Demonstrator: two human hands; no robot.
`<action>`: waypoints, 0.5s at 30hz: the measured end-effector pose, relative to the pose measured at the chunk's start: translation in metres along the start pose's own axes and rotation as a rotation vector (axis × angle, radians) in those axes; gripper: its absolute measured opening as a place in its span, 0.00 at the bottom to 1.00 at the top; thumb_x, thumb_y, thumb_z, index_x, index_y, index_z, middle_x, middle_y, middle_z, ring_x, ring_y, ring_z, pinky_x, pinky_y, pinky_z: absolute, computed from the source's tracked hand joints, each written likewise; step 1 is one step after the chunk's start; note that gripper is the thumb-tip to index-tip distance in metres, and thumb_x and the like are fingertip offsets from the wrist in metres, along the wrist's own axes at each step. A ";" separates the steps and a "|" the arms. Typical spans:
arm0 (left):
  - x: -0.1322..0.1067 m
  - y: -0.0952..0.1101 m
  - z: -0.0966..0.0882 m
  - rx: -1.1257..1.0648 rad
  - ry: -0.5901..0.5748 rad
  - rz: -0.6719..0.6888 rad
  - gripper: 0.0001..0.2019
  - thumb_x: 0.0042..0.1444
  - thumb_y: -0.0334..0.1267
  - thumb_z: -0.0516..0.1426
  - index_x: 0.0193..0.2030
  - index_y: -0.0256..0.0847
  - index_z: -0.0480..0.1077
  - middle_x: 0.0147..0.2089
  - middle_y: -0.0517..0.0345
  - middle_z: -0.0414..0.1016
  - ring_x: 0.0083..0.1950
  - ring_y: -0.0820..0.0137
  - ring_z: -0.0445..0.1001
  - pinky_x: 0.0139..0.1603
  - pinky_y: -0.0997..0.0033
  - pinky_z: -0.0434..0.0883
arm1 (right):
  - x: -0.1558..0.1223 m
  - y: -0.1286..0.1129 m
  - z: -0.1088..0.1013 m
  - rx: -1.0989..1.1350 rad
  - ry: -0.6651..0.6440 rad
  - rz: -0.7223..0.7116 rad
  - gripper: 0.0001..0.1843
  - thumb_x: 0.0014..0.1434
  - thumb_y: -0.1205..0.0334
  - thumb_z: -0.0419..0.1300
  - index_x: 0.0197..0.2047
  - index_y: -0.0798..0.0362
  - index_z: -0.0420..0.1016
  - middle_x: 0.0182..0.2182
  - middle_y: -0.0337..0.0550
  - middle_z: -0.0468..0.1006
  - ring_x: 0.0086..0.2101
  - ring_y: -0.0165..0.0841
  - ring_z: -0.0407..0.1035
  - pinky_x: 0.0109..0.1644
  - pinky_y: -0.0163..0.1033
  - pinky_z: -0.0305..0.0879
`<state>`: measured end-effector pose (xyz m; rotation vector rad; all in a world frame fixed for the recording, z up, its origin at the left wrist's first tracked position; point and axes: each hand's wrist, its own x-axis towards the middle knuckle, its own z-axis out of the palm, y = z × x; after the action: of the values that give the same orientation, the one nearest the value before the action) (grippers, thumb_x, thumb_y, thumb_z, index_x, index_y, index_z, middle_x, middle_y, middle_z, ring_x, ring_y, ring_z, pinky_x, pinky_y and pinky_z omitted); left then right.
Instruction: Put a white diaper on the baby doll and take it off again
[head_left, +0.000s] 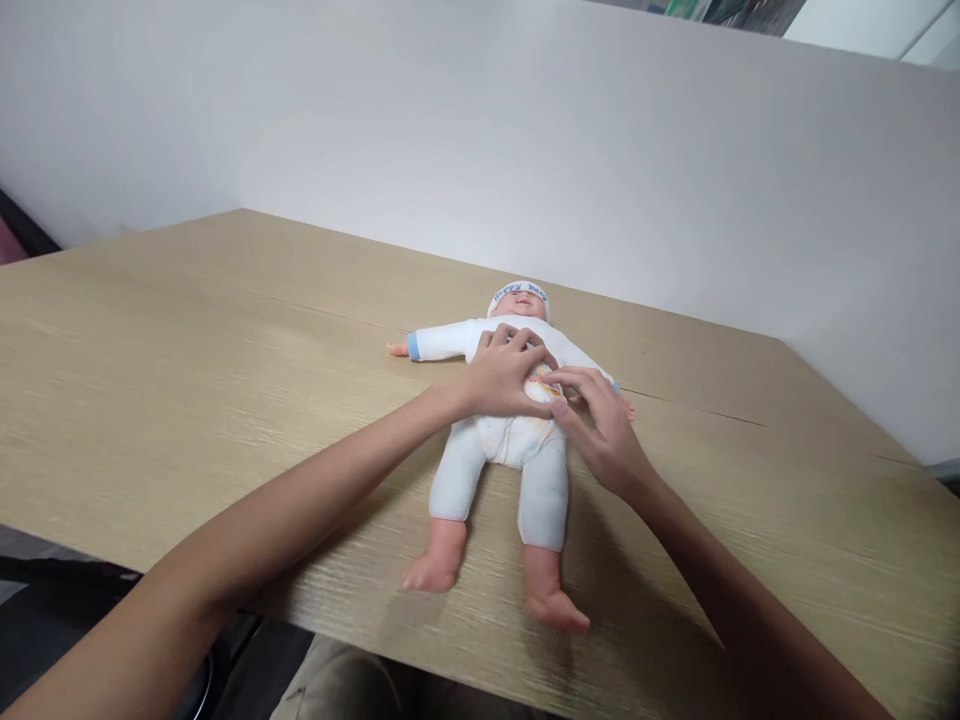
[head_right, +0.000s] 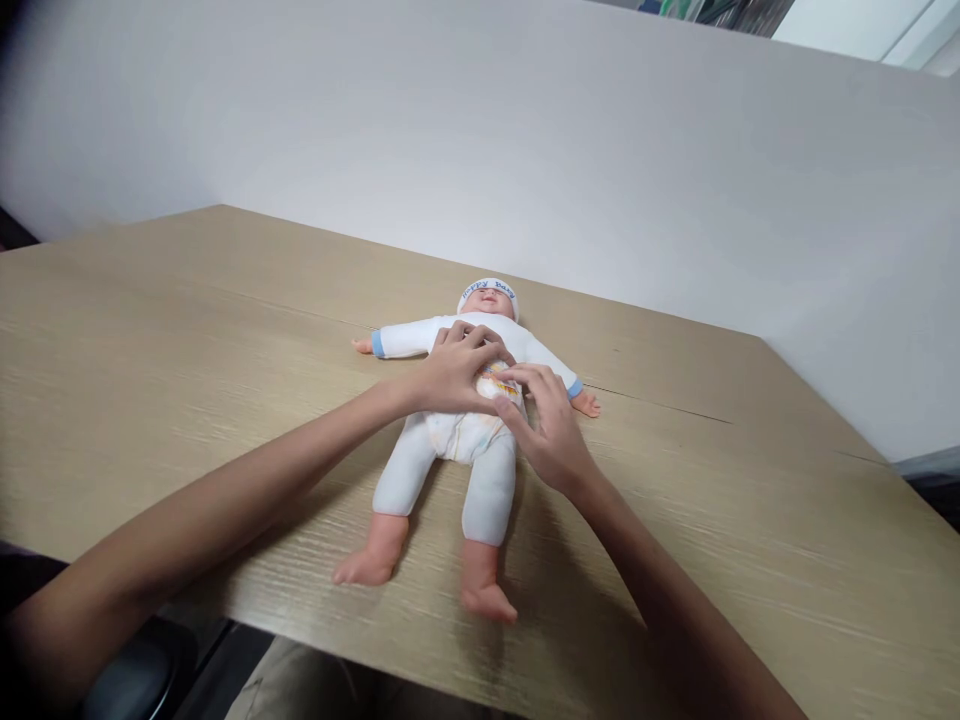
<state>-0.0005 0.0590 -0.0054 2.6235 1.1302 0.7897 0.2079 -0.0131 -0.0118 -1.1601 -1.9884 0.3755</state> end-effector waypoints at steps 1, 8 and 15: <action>0.000 0.000 0.000 -0.019 0.005 -0.001 0.31 0.56 0.62 0.70 0.62 0.51 0.78 0.67 0.51 0.75 0.69 0.44 0.64 0.70 0.43 0.61 | -0.008 0.001 0.000 0.005 -0.031 -0.055 0.22 0.78 0.45 0.55 0.65 0.45 0.79 0.65 0.52 0.79 0.66 0.49 0.70 0.71 0.57 0.65; -0.010 -0.006 -0.014 -0.179 -0.011 0.038 0.38 0.58 0.60 0.69 0.71 0.49 0.70 0.72 0.48 0.72 0.73 0.46 0.65 0.76 0.42 0.61 | -0.029 0.001 -0.002 0.081 -0.118 -0.137 0.31 0.81 0.42 0.48 0.79 0.42 0.67 0.76 0.48 0.71 0.75 0.49 0.62 0.80 0.61 0.55; -0.045 -0.056 -0.027 -0.098 0.102 -0.198 0.34 0.76 0.63 0.46 0.77 0.42 0.58 0.80 0.42 0.63 0.79 0.50 0.59 0.80 0.47 0.57 | -0.010 0.031 -0.030 -0.034 0.124 0.033 0.27 0.79 0.44 0.54 0.74 0.42 0.72 0.68 0.50 0.79 0.67 0.48 0.72 0.72 0.58 0.66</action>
<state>-0.0756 0.0642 -0.0203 2.3713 1.3177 0.9194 0.2513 -0.0088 -0.0156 -1.2093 -1.8770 0.2804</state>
